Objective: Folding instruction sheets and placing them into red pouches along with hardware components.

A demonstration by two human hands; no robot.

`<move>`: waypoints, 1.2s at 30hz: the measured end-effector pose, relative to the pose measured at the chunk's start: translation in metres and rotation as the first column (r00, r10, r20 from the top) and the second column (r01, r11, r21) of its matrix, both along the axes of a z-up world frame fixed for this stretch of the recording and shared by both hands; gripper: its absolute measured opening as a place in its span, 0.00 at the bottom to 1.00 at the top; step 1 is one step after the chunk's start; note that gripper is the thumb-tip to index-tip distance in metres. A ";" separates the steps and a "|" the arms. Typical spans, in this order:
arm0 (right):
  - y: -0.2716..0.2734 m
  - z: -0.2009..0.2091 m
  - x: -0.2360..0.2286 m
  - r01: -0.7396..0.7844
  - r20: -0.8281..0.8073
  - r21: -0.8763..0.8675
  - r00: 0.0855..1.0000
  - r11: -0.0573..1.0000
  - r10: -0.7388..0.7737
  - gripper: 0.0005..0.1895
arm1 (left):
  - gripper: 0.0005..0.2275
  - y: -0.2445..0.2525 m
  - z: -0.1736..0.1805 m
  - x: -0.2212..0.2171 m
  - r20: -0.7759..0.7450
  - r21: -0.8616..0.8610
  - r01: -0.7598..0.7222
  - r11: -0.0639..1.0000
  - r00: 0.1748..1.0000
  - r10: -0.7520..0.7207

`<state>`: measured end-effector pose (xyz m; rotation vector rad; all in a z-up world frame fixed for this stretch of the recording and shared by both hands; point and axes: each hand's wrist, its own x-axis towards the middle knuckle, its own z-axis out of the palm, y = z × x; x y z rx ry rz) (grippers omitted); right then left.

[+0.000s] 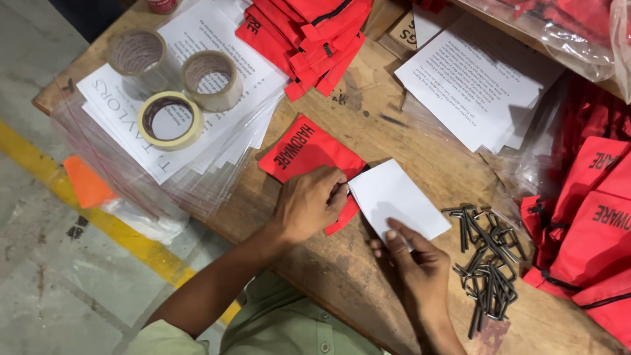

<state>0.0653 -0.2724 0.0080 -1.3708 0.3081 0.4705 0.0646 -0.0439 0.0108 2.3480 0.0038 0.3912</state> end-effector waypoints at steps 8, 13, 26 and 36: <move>-0.010 -0.031 -0.013 -0.207 0.285 -0.212 0.922 0.955 0.263 0.15 | 0.06 -0.010 0.003 -0.001 0.199 0.181 -0.074 0.981 0.979 0.037; -0.007 -0.028 -0.011 -0.204 0.287 -0.149 0.927 0.968 0.240 0.15 | 0.06 -0.011 0.002 0.000 0.266 0.147 -0.080 0.986 0.963 0.039; -0.008 -0.040 -0.008 -0.211 0.342 -0.143 0.906 0.967 0.248 0.14 | 0.17 -0.006 0.002 -0.001 0.194 0.014 -0.029 0.999 0.981 0.025; 0.002 -0.036 0.010 -0.245 0.217 -0.259 0.928 0.934 0.303 0.15 | 0.15 -0.003 -0.006 0.000 0.138 0.010 -0.004 1.000 0.990 0.002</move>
